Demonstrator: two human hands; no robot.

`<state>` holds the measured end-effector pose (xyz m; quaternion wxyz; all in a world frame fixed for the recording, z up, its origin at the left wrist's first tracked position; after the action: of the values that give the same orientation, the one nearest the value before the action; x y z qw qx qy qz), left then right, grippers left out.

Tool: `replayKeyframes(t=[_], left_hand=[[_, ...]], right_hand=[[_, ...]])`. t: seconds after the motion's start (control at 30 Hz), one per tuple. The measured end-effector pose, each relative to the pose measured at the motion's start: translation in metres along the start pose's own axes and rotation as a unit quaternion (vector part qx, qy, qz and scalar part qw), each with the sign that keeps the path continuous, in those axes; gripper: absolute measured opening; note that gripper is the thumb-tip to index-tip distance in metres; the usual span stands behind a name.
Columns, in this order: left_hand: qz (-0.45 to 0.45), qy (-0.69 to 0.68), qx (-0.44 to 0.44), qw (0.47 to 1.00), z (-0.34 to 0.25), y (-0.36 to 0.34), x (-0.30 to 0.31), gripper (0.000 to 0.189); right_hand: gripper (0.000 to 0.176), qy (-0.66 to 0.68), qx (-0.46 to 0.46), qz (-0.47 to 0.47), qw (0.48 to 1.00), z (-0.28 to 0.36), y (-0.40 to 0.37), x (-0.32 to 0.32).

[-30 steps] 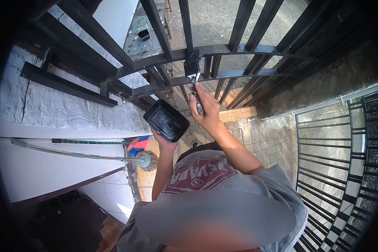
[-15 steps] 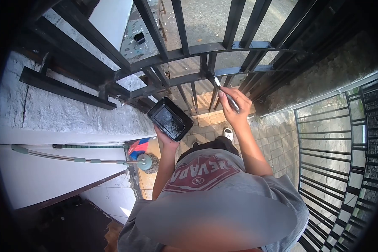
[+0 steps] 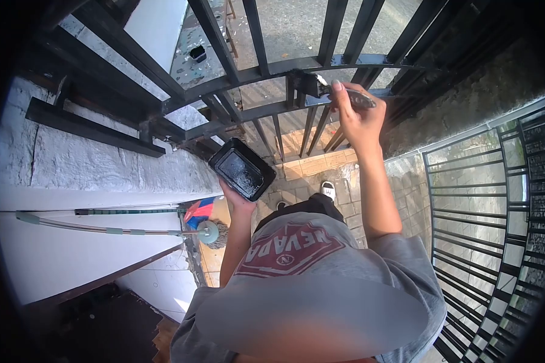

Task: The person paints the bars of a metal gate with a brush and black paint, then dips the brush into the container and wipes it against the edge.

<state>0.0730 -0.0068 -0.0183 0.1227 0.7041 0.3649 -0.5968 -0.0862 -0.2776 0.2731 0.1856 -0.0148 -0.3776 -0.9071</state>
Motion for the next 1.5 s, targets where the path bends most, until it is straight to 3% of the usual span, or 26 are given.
replayKeyframes(t=[0.1,0.17,0.27,0.3,0.37,0.43,0.5,0.63,0.7,0.8,0.9,0.97,1.03,1.1,1.17,1.23,1.27,1.3,1.37,1.5], left_hand=[[0.005,-0.005,0.008,1.000,0.006,-0.003,-0.007,0.065],[0.005,-0.008,0.012,1.000,0.009,-0.003,-0.004,0.065],[0.008,-0.005,0.008,1.000,0.011,-0.007,-0.008,0.065],[0.001,-0.004,0.005,1.000,0.010,-0.007,-0.005,0.065],[-0.010,-0.004,0.000,1.000,0.007,-0.007,0.000,0.064],[0.000,-0.003,-0.007,1.000,0.003,-0.011,-0.006,0.064],[0.010,-0.013,-0.014,1.000,-0.001,-0.016,-0.013,0.063],[-0.016,-0.025,-0.032,0.999,-0.008,-0.023,-0.007,0.063],[-0.008,-0.033,-0.026,0.999,-0.008,-0.017,-0.006,0.063],[-0.004,-0.035,-0.012,0.999,-0.006,-0.005,0.003,0.063],[-0.013,-0.016,-0.018,1.000,-0.005,0.001,-0.001,0.064],[-0.013,-0.017,-0.010,1.000,-0.002,-0.001,-0.005,0.064],[-0.021,-0.015,-0.002,1.000,-0.001,-0.005,0.000,0.065],[-0.035,-0.020,0.000,0.999,0.001,-0.008,0.002,0.060],[-0.021,-0.028,-0.002,0.999,0.002,-0.008,-0.001,0.059],[-0.017,-0.033,-0.001,0.999,0.002,-0.007,-0.003,0.059],[-0.021,-0.035,-0.003,0.999,0.002,-0.005,-0.003,0.059],[-0.025,-0.037,-0.006,0.999,0.002,-0.002,-0.002,0.059],[-0.027,-0.040,0.004,0.999,0.003,0.002,0.001,0.061],[-0.026,-0.053,0.009,0.998,0.004,0.007,0.009,0.062]], right_hand=[[0.037,0.019,-0.015,0.009,1.000,0.024,0.044,-0.008],[0.041,-0.006,0.011,0.029,1.000,0.035,0.067,-0.017],[0.043,0.055,-0.035,0.058,0.996,0.027,0.077,-0.041],[0.041,-0.016,0.002,0.096,0.995,0.023,0.077,-0.046],[0.040,-0.072,0.049,0.075,0.993,0.000,0.065,-0.041],[0.038,-0.048,-0.003,0.004,0.999,-0.007,0.047,-0.017],[0.031,-0.123,0.035,-0.011,0.992,0.001,0.035,0.005],[0.015,-0.090,0.111,-0.016,0.990,0.020,0.021,0.000],[0.011,0.039,0.085,-0.013,0.996,0.021,0.020,-0.012],[0.017,-0.025,0.060,0.127,0.990,0.015,0.022,-0.033],[0.020,-0.009,0.018,0.118,0.993,-0.001,0.014,-0.026],[0.027,-0.082,-0.028,0.105,0.991,-0.007,0.017,-0.007],[0.028,-0.040,-0.038,0.057,0.997,0.010,0.028,0.008],[0.018,0.013,-0.004,0.025,1.000,0.041,0.042,0.017],[0.017,-0.011,0.110,0.024,0.994,0.062,0.055,0.021],[0.020,-0.067,0.120,0.080,0.987,0.064,0.063,0.012],[0.024,-0.058,0.064,0.113,0.990,0.048,0.062,0.003],[0.023,-0.114,0.079,0.186,0.973,0.049,0.061,-0.011],[0.022,-0.199,0.208,0.242,0.926,0.052,0.056,-0.027],[0.016,-0.186,0.256,0.076,0.946,0.092,0.080,-0.011]])
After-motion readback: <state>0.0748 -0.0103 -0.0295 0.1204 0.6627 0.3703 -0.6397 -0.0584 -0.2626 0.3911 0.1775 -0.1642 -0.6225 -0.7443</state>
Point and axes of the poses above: each hand's wrist, its own y-axis towards the middle knuckle, its own x-axis out of the back of the hand, z = x × y, the point moved 7 cm from there along y, towards the middle knuckle, and after that the axes turned 8 degrees about x, right-handed, at the moved point
